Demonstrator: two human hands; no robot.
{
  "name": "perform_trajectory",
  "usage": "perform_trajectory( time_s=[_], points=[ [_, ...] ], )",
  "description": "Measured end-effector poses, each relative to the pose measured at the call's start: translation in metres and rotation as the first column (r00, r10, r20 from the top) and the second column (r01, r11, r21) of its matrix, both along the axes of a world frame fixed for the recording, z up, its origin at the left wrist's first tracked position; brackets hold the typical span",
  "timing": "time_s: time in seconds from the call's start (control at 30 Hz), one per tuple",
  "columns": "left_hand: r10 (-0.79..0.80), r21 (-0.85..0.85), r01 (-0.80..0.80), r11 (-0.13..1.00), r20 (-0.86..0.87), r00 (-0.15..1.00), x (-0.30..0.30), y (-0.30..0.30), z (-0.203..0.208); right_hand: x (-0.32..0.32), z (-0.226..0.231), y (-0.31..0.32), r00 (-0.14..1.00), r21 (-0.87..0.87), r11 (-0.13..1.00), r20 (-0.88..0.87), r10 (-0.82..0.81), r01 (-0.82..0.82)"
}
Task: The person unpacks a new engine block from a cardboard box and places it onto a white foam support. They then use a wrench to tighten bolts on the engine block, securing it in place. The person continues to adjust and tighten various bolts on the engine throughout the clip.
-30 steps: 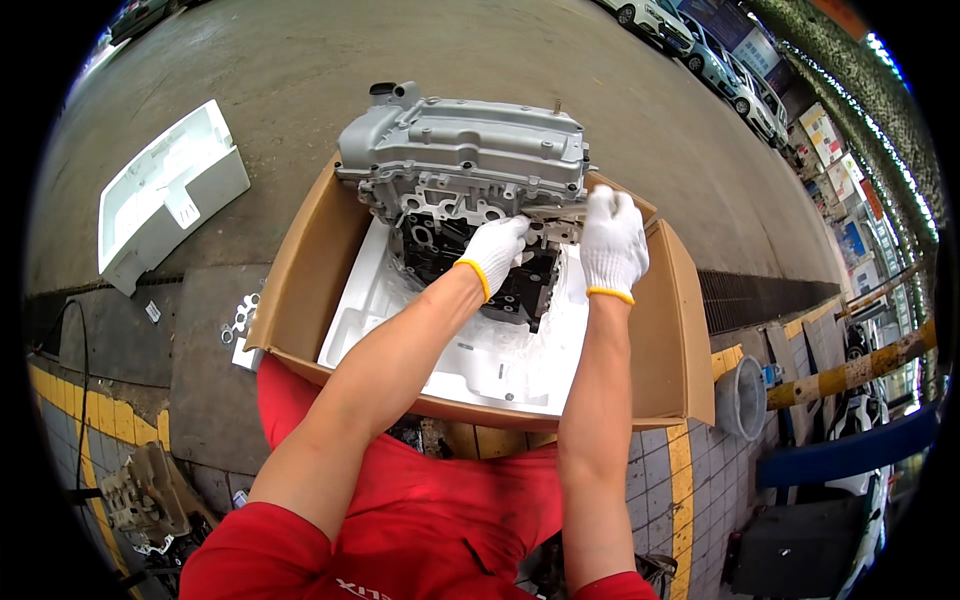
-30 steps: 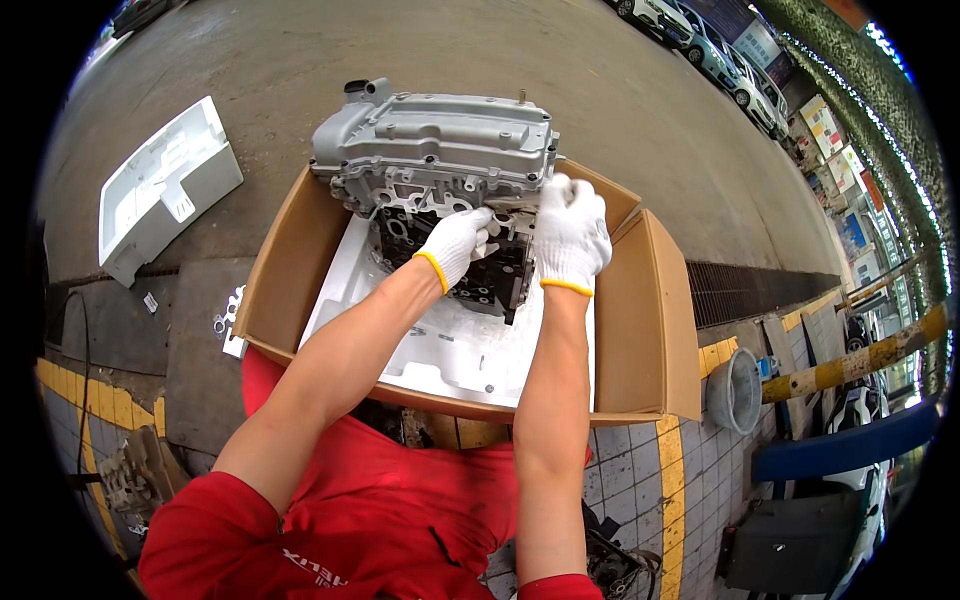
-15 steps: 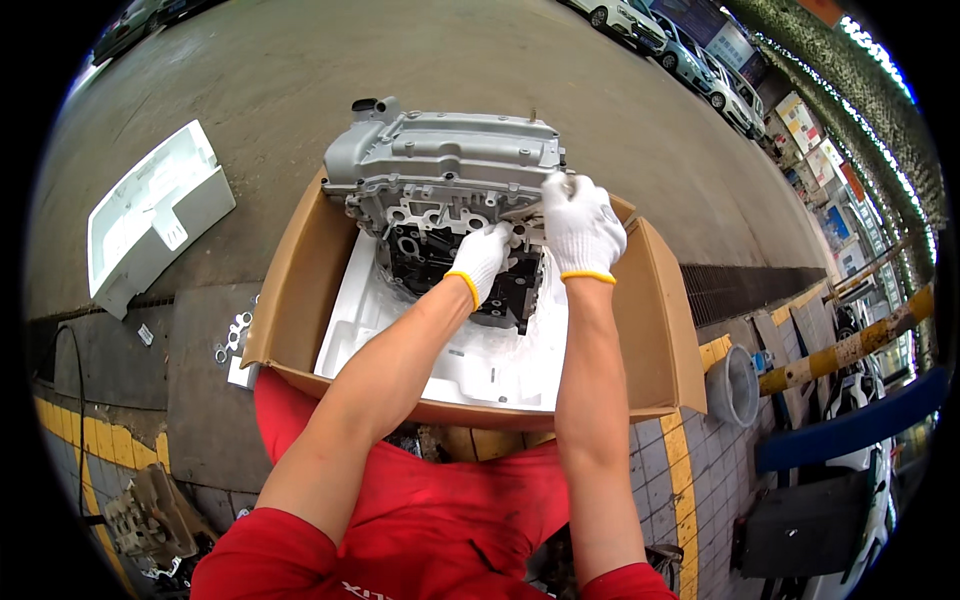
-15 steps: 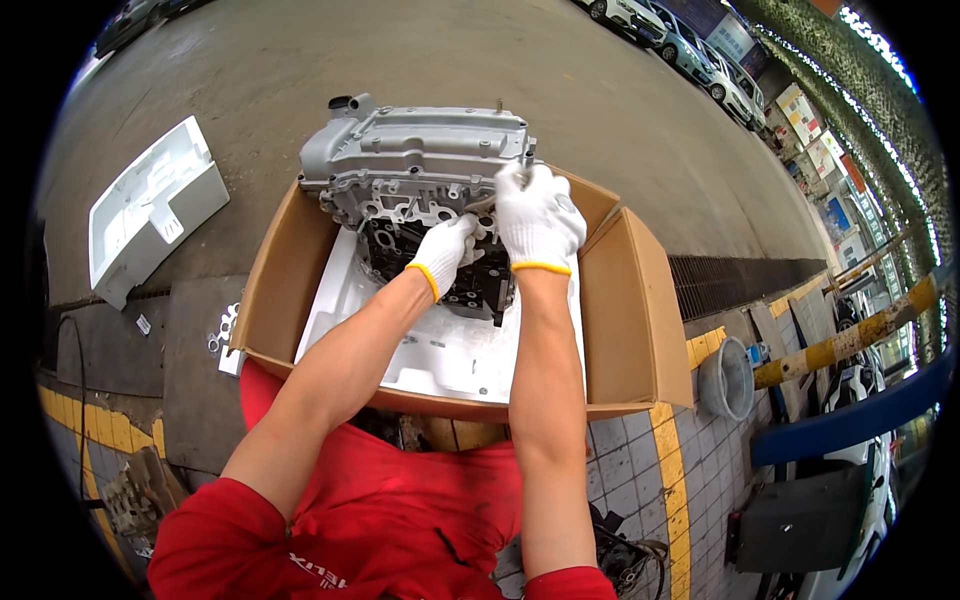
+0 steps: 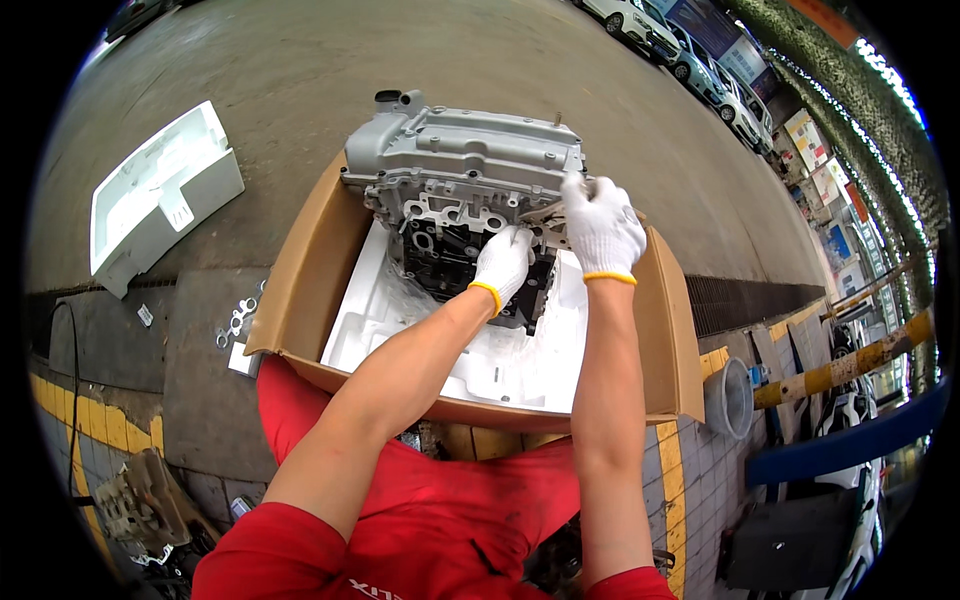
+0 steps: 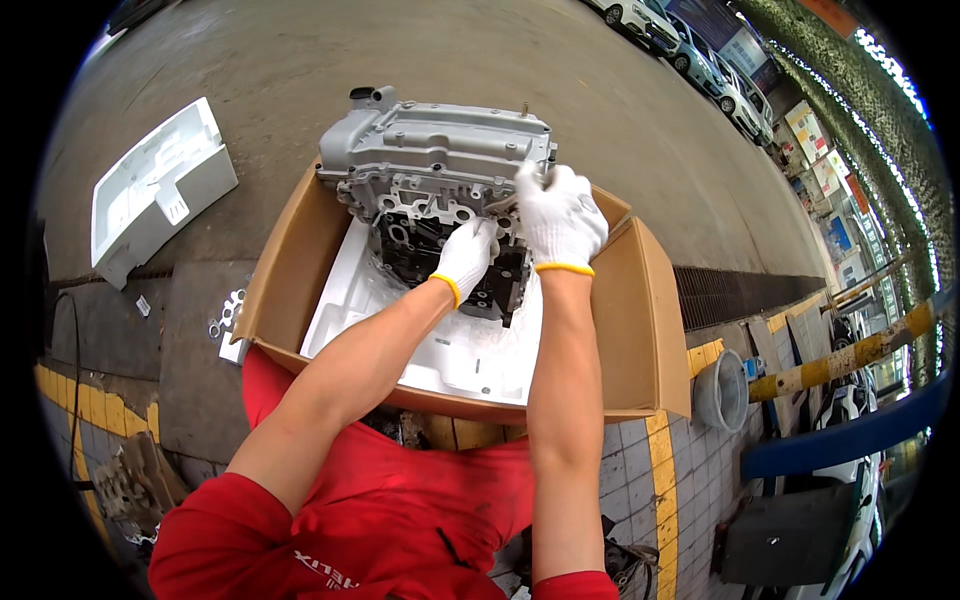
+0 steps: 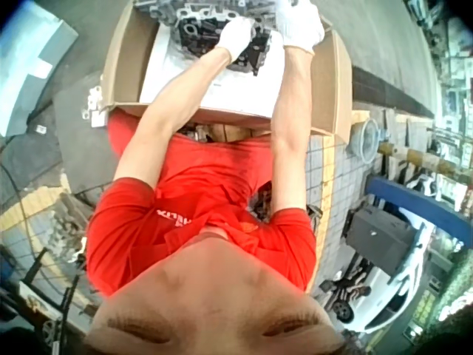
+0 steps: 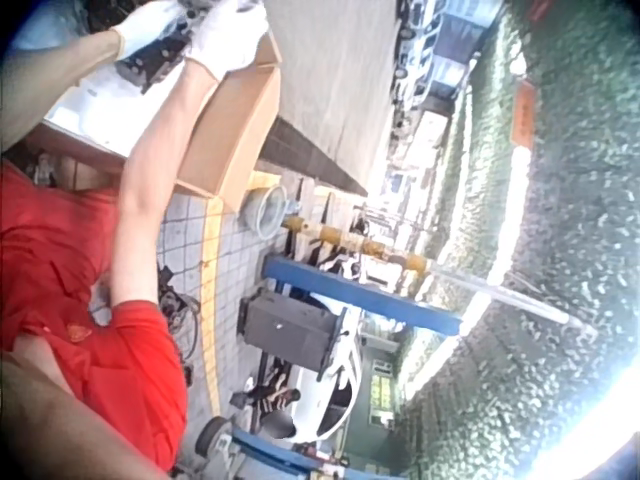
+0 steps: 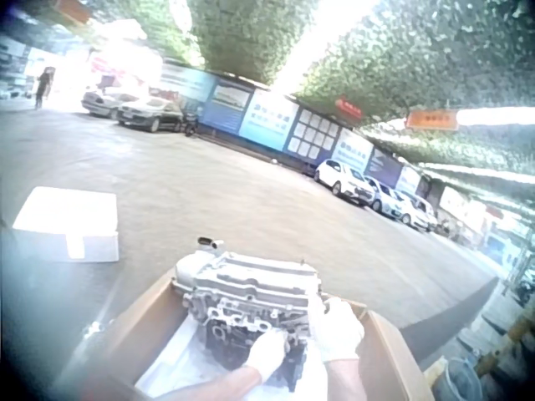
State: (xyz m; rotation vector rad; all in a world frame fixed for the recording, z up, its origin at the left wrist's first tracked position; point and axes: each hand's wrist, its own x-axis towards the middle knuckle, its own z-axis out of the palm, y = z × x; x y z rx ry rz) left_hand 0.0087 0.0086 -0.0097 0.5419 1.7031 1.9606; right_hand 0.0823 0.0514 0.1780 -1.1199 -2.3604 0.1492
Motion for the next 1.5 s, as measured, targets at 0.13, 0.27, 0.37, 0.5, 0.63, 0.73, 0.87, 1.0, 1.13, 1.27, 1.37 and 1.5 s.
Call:
perform_trajectory(
  time_s=[0.13,0.27,0.37,0.5,0.63,0.73,0.87,1.0,1.13,1.27,1.37,1.5],
  points=[
    [0.010,-0.038,-0.011,0.999,-0.013,1.000,0.003,-0.005,0.009,0.002,-0.008,0.008,0.999,-0.016,1.000,-0.036,-0.023,0.023],
    [0.034,-0.002,-0.034,0.999,0.001,0.999,0.003,-0.004,0.008,0.027,-0.052,0.037,0.958,-0.204,0.979,-0.277,-0.071,0.014],
    [0.043,-0.030,-0.044,0.999,-0.049,0.998,0.005,-0.004,0.012,0.040,-0.066,0.043,0.946,-0.273,0.962,-0.309,-0.099,0.012],
    [0.061,-0.059,-0.066,0.996,-0.071,0.996,-0.002,-0.004,0.006,0.024,-0.030,0.026,0.989,-0.149,0.989,-0.144,-0.014,-0.008],
    [0.049,-0.067,-0.053,0.996,-0.072,0.996,-0.002,-0.005,0.008,0.001,0.000,-0.002,0.999,-0.005,1.000,0.053,0.013,-0.012],
    [0.050,-0.090,-0.057,0.994,-0.083,0.995,-0.003,-0.006,0.011,0.009,-0.011,0.010,0.998,-0.085,0.996,-0.051,-0.029,0.025],
    [0.050,-0.128,-0.060,0.990,-0.082,0.995,0.002,-0.003,0.012,0.039,-0.065,0.042,0.950,-0.280,0.958,-0.278,-0.141,0.060],
    [0.069,-0.167,-0.093,0.982,-0.142,0.987,-0.004,-0.002,0.005,0.033,-0.051,0.038,0.971,-0.277,0.960,-0.216,-0.099,0.036],
    [0.041,-0.195,-0.076,0.978,-0.176,0.984,-0.007,-0.001,0.004,0.003,0.001,-0.001,1.000,-0.050,0.999,0.009,-0.015,0.016],
    [0.048,-0.189,-0.080,0.979,-0.166,0.985,-0.006,-0.002,0.007,0.004,-0.010,0.010,0.998,-0.058,0.997,-0.036,-0.053,0.051],
    [0.136,-0.131,-0.162,0.978,-0.189,0.972,-0.010,-0.001,-0.001,0.021,-0.041,0.025,0.969,-0.243,0.970,-0.232,-0.090,0.032],
    [0.114,-0.147,-0.146,0.978,-0.206,0.972,-0.004,0.002,0.004,0.035,-0.057,0.042,0.961,-0.268,0.962,-0.247,-0.123,0.054]
  ],
)
